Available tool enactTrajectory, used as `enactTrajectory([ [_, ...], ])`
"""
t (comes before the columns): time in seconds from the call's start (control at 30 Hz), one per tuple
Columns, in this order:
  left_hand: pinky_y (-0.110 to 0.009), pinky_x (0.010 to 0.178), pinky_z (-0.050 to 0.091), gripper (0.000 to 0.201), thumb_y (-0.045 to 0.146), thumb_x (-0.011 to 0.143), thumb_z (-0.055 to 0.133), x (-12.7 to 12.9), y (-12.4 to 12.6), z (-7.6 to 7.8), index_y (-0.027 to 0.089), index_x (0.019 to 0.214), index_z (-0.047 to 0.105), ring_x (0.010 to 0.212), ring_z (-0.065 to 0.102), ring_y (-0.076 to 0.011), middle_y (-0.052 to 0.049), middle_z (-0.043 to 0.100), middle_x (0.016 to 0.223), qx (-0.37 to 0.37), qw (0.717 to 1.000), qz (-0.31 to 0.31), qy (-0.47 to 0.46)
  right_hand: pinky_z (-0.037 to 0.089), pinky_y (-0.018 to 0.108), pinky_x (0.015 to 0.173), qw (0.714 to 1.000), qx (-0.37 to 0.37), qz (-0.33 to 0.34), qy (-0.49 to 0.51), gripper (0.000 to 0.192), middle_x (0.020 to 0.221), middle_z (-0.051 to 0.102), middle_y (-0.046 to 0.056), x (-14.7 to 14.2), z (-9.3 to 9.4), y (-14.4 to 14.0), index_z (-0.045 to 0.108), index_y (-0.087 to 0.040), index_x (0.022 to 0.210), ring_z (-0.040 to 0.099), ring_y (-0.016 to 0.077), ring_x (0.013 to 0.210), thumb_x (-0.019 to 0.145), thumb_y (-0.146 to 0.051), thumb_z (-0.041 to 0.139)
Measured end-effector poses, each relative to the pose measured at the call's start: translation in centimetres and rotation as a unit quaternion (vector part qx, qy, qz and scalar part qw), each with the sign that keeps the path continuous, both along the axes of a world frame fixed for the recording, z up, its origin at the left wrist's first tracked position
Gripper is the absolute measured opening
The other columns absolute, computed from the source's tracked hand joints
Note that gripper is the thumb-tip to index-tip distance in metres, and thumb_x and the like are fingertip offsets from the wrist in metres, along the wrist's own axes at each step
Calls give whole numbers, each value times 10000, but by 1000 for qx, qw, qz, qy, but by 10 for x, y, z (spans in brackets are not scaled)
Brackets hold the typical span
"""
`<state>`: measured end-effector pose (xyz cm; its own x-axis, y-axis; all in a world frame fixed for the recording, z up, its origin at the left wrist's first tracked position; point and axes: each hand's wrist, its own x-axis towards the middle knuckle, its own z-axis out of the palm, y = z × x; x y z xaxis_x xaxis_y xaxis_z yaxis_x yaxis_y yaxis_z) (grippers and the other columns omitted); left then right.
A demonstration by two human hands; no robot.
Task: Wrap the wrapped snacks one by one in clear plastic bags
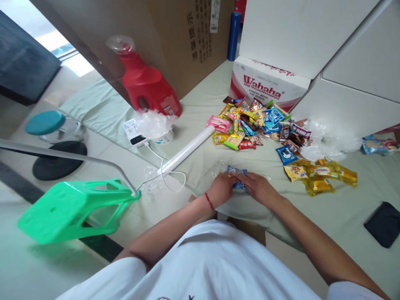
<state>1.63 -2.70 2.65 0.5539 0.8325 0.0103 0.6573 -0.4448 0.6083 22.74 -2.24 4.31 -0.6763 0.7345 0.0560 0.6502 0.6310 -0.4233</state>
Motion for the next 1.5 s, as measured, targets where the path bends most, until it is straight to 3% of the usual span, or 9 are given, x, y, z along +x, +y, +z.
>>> enactTrajectory([
  [0.17,-373,1022,535,378,66,818,457,-35,0,-8,233,935,775,1119,708,-204,-61,778,1149,-44,977,25,-208,489,302,751,1000,4,18,13,496,928,628,79,0,-24,-13,585,-280,1475,566,203,830,1038,-154,389],
  [0.3,-346,812,561,257,164,843,440,-58,7,-11,196,693,646,802,684,-189,-57,713,794,-77,930,229,-278,454,299,754,1000,-4,21,-11,479,918,606,67,-2,-27,-13,682,-283,1376,520,199,824,1008,-123,420],
  [0.43,-423,975,507,266,342,927,495,-57,20,-5,176,1011,686,1079,633,-250,-114,698,1108,-27,908,387,-161,443,297,729,999,-45,11,14,419,900,601,64,-4,-24,-9,742,-272,1288,518,199,815,1012,-163,446],
  [0.6,-432,934,476,186,350,833,695,-37,16,16,203,948,696,1134,582,-315,-130,679,1173,-57,963,261,45,502,335,763,994,-71,2,86,386,954,621,97,3,-11,-11,741,-239,1279,571,211,857,1000,-176,481],
  [0.7,-335,756,462,91,241,902,565,-24,6,32,211,865,642,822,618,-224,-63,668,865,-76,974,209,40,541,393,857,988,-83,-11,133,387,1073,646,123,11,-1,-17,695,-260,1344,605,235,969,998,-213,529],
  [0.83,-307,718,438,161,221,952,492,-1,-5,42,224,886,638,829,636,-207,-55,676,898,-42,993,110,6,534,451,956,984,-74,-45,153,356,1211,654,133,22,2,-26,704,-264,1323,602,265,1113,1010,-248,533],
  [1.07,-316,728,457,168,185,921,523,31,0,38,202,840,670,821,646,-213,-78,695,892,-41,984,171,26,512,494,970,992,-6,-87,94,335,1259,651,144,19,-9,-41,731,-236,1263,554,293,1125,998,-215,528],
  [1.23,-320,840,497,304,139,955,449,46,6,37,197,896,742,881,677,-214,-72,724,853,-80,990,117,-14,502,502,999,987,-16,-89,131,349,1286,660,135,18,-11,-48,708,-253,1279,561,300,1174,999,-220,502],
  [1.5,-399,829,471,339,127,918,533,48,1,27,282,1053,803,1047,573,-296,-108,707,997,3,985,118,122,440,550,994,893,49,-446,26,484,1114,642,199,59,-30,-44,703,-127,1250,540,350,1081,958,-498,600],
])
